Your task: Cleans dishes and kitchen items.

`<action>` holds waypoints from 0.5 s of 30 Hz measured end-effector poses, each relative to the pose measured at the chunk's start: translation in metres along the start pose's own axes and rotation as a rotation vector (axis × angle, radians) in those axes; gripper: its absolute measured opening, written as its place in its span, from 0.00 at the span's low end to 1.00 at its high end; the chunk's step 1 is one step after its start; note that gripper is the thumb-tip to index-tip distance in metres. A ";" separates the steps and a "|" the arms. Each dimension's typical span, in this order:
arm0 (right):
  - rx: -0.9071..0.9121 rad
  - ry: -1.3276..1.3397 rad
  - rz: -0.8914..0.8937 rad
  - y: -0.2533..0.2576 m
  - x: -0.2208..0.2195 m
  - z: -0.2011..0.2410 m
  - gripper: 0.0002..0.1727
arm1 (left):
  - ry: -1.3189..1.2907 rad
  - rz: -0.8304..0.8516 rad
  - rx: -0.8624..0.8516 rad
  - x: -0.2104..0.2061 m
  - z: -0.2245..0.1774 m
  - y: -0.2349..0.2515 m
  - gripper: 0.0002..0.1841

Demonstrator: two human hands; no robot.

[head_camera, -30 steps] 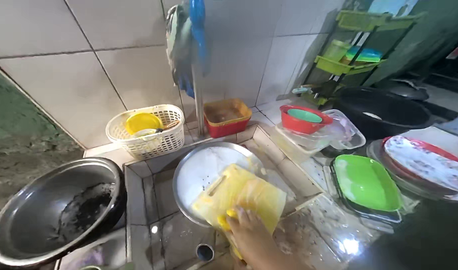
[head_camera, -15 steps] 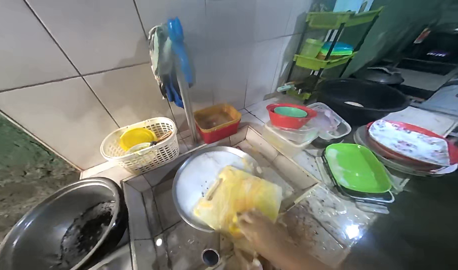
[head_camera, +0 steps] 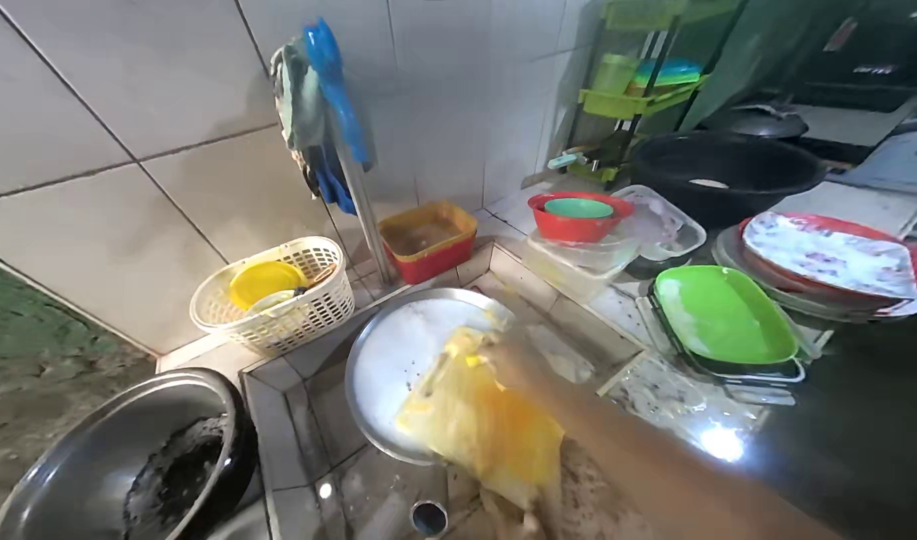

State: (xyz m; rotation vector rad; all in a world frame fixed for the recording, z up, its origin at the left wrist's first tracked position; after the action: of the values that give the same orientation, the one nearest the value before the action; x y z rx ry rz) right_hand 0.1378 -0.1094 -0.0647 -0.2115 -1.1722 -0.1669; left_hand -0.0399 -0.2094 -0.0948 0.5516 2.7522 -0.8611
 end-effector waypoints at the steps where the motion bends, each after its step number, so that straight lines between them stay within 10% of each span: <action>1: -0.042 0.013 -0.008 0.005 -0.005 0.004 0.14 | -0.026 0.009 -0.009 0.002 0.003 0.001 0.38; 6: 0.295 0.105 0.142 -0.042 -0.007 0.029 0.16 | 0.039 0.084 -0.154 0.013 0.027 0.008 0.38; 11: -0.114 0.043 -0.014 0.024 -0.002 0.005 0.15 | -0.037 0.026 0.000 0.006 0.008 0.005 0.39; 15: 0.248 0.149 0.167 -0.032 -0.014 0.049 0.16 | -0.016 0.053 0.016 0.006 0.009 0.001 0.43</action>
State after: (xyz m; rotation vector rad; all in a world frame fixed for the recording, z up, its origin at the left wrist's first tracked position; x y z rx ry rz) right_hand 0.0813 -0.1275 -0.0570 -0.0758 -1.0116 0.1083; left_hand -0.0436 -0.2123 -0.1048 0.6152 2.7051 -0.8724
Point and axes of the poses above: each hand's wrist, its own y-axis towards the middle knuckle, its own x-axis out of the back of the hand, z = x × y, the point moved 1 cm from there along y, towards the middle knuckle, and after that the axes turned 2 degrees about x, right-handed, at the moved point
